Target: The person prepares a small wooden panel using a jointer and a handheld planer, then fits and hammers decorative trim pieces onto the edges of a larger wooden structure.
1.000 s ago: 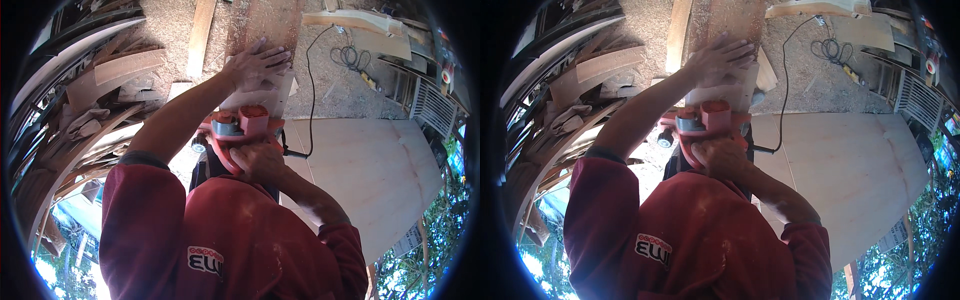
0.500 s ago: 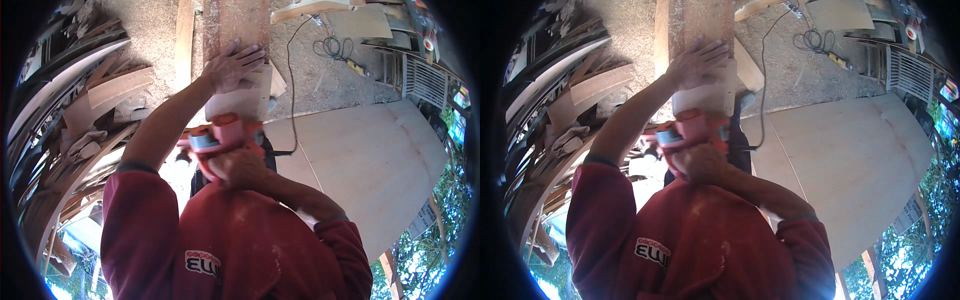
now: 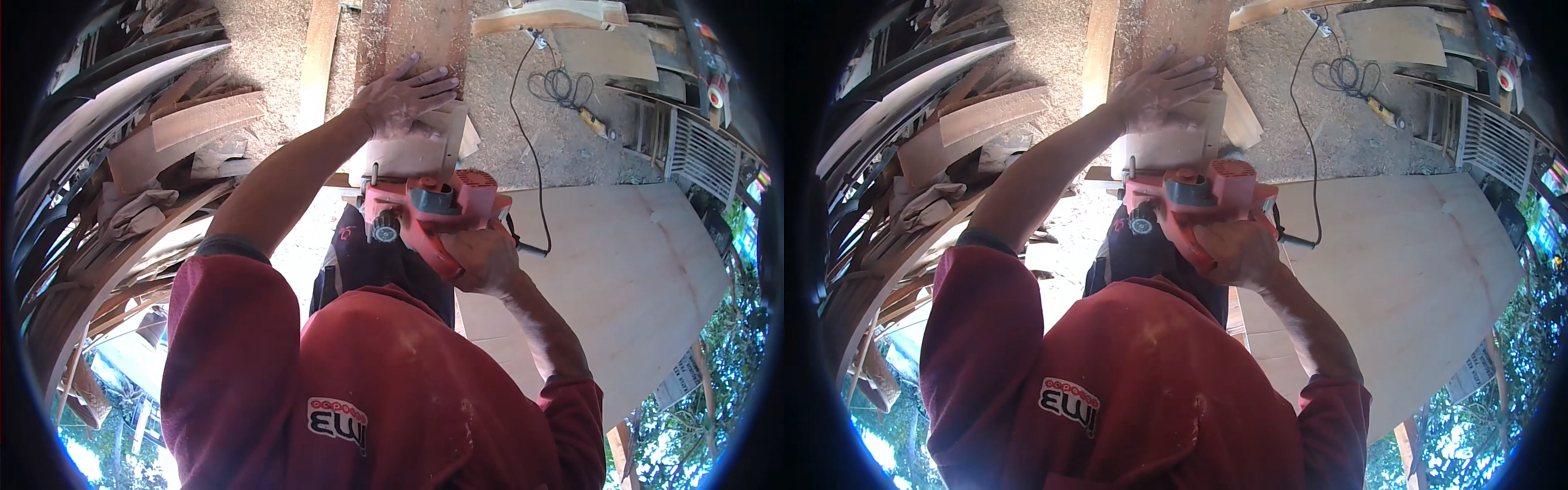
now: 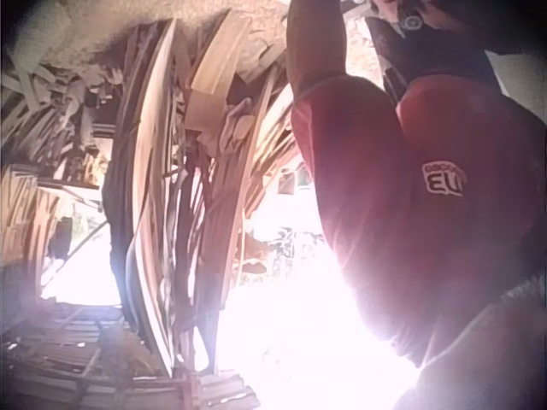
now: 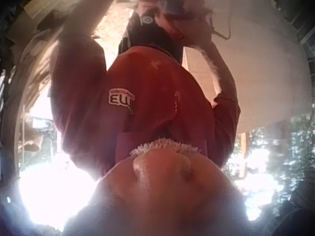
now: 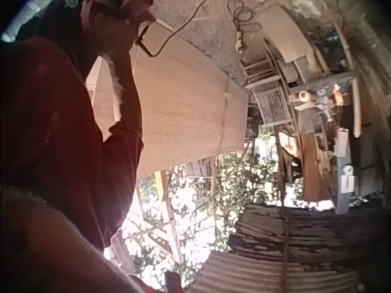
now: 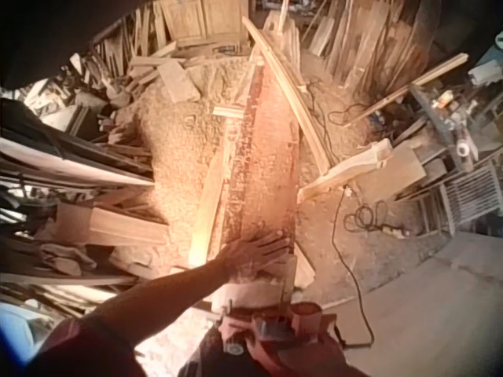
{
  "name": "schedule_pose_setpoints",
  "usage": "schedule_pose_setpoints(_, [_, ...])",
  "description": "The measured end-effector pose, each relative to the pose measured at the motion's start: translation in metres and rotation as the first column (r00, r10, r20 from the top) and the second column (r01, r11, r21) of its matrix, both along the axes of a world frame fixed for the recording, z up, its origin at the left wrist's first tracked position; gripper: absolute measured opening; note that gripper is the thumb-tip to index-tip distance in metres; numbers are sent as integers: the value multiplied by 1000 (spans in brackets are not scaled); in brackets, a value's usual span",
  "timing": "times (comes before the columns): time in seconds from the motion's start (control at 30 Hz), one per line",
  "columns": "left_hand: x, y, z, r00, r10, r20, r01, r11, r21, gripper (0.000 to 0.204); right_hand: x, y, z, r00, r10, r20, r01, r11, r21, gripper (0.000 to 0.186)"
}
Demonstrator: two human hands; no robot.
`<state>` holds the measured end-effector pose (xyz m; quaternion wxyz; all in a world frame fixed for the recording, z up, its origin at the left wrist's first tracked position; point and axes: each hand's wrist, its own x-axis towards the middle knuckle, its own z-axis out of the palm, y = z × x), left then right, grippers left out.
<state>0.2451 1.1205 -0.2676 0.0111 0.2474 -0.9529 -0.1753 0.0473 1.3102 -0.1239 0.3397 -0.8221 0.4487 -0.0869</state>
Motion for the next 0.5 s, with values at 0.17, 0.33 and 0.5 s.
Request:
schedule_pose_setpoints(0.17, [-3,1,-4,1000,4,24,-4,1000,-26,80,1,5,-11,999,-50,6,50,999,13,37])
schedule_pose_setpoints(0.33, [-5,1,-4,999,25,21,-25,1000,6,81,8,1,-16,999,-33,-9,33,999,32,36])
schedule_pose_setpoints(0.5, [-5,1,-8,1000,25,4,-25,999,-26,79,19,1,-19,999,-50,16,50,998,44,32])
